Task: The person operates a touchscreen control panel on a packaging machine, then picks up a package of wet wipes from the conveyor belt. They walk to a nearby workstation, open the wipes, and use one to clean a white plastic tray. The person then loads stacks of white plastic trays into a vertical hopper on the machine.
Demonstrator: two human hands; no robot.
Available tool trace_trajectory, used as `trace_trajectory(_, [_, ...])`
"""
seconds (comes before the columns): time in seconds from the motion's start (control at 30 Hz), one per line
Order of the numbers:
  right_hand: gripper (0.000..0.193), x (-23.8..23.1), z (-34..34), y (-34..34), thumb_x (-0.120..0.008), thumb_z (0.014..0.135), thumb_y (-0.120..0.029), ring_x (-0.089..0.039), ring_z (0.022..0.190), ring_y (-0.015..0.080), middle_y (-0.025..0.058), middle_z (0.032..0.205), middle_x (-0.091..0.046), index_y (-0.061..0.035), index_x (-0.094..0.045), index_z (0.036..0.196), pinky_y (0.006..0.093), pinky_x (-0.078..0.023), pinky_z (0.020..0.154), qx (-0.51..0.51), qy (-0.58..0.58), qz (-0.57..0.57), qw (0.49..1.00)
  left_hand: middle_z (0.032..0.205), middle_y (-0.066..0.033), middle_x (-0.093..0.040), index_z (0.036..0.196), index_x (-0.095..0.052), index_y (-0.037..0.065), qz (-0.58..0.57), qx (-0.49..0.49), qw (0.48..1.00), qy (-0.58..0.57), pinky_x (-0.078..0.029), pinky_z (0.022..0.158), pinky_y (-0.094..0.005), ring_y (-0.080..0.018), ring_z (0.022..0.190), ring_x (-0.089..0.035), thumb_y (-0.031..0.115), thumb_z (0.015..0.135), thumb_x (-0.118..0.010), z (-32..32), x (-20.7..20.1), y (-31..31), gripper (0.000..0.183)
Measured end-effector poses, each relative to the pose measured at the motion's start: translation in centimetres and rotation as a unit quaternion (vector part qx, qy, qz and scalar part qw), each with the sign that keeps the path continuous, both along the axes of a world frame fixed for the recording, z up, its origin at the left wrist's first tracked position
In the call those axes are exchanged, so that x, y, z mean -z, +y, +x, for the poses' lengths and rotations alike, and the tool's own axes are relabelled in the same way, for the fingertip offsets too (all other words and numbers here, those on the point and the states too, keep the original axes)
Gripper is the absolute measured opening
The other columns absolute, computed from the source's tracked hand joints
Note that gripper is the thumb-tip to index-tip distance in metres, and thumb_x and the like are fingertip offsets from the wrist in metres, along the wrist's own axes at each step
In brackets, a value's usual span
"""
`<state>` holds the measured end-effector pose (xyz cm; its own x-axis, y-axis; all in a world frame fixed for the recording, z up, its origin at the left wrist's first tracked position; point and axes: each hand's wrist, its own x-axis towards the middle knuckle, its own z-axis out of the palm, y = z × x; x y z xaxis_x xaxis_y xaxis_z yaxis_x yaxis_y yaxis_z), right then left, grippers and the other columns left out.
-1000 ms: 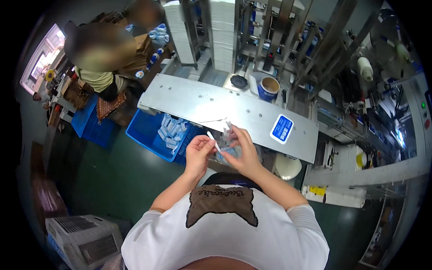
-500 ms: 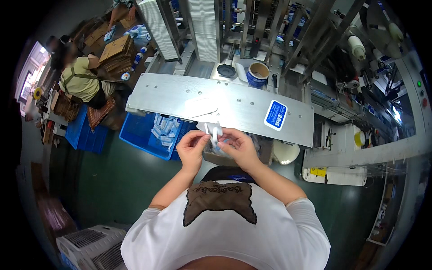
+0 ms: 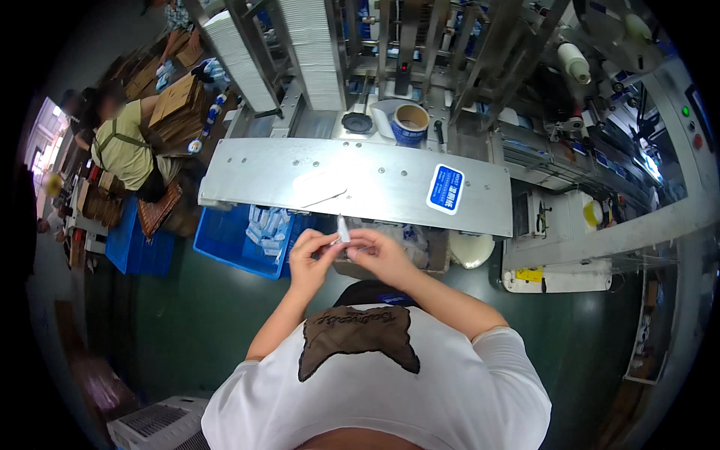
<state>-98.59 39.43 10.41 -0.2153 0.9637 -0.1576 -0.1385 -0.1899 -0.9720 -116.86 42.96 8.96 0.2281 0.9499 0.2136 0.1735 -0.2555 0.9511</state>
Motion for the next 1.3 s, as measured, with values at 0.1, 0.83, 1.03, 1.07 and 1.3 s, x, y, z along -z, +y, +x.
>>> trace_trajectory(0.1, [0.046,-0.7,-0.6,-0.7,-0.062,0.089,-0.01,-0.066,0.095,0.0198,0.0105,0.109,-0.067,-0.0036,-0.049,0.132,0.0339,-0.051,0.083,-0.023,-0.221,0.184,0.958,0.075,-0.0024,-0.056,0.09,-0.073,0.002,0.015,-0.008,0.999,-0.029,-0.04,0.058,-0.0211,-0.0091,0.066,-0.051,0.001,0.081,-0.072,-1.3,1.1,0.7,0.009])
trace_trajectory(0.83, [0.018,0.6,0.8,-2.2,-0.069,0.082,-0.005,-0.063,0.082,0.0234,0.0082,0.097,-0.062,-0.0048,-0.064,0.099,0.0322,-0.05,0.071,0.081,-0.311,0.252,0.913,0.069,0.0,-0.059,0.103,-0.053,0.006,-0.285,0.041,0.94,-0.183,-0.044,0.051,-0.0206,-0.0084,0.057,-0.056,-0.01,0.071,-0.075,1.6,3.3,0.1,0.042])
trace_trajectory(1.03, [0.012,2.9,1.4,-2.7,-0.062,0.087,-0.001,-0.061,0.08,0.0119,0.0049,0.09,-0.061,-0.0023,-0.059,0.099,0.0266,-0.051,0.067,0.084,0.031,0.037,0.995,0.108,-0.0054,-0.052,0.128,-0.05,0.005,-0.318,0.296,0.888,-0.153,-0.051,0.079,-0.0245,-0.0111,0.094,-0.055,0.004,0.078,-0.076,0.5,3.4,2.2,0.056])
trace_trajectory(1.07, [0.013,2.8,1.2,-2.6,-0.061,0.087,0.0,-0.061,0.081,0.0116,0.0048,0.092,-0.061,-0.0022,-0.058,0.099,0.026,-0.051,0.068,0.109,0.058,0.016,0.992,0.111,-0.0068,-0.053,0.13,-0.048,0.004,-0.359,0.317,0.854,-0.204,-0.052,0.081,-0.0267,-0.0137,0.098,-0.056,0.009,0.081,-0.074,0.2,3.2,2.2,0.055])
trace_trajectory(1.3, [0.02,2.2,1.6,-2.0,-0.056,0.08,0.004,-0.061,0.09,0.0249,0.0105,0.094,-0.058,-0.0034,-0.064,0.097,0.0351,-0.049,0.074,0.117,-0.263,0.228,0.93,0.112,-0.0143,-0.062,0.124,-0.051,-0.004,-0.464,0.269,0.807,-0.248,-0.055,0.083,-0.0321,-0.0224,0.098,-0.064,0.025,0.095,-0.06,-0.2,4.0,1.6,0.041])
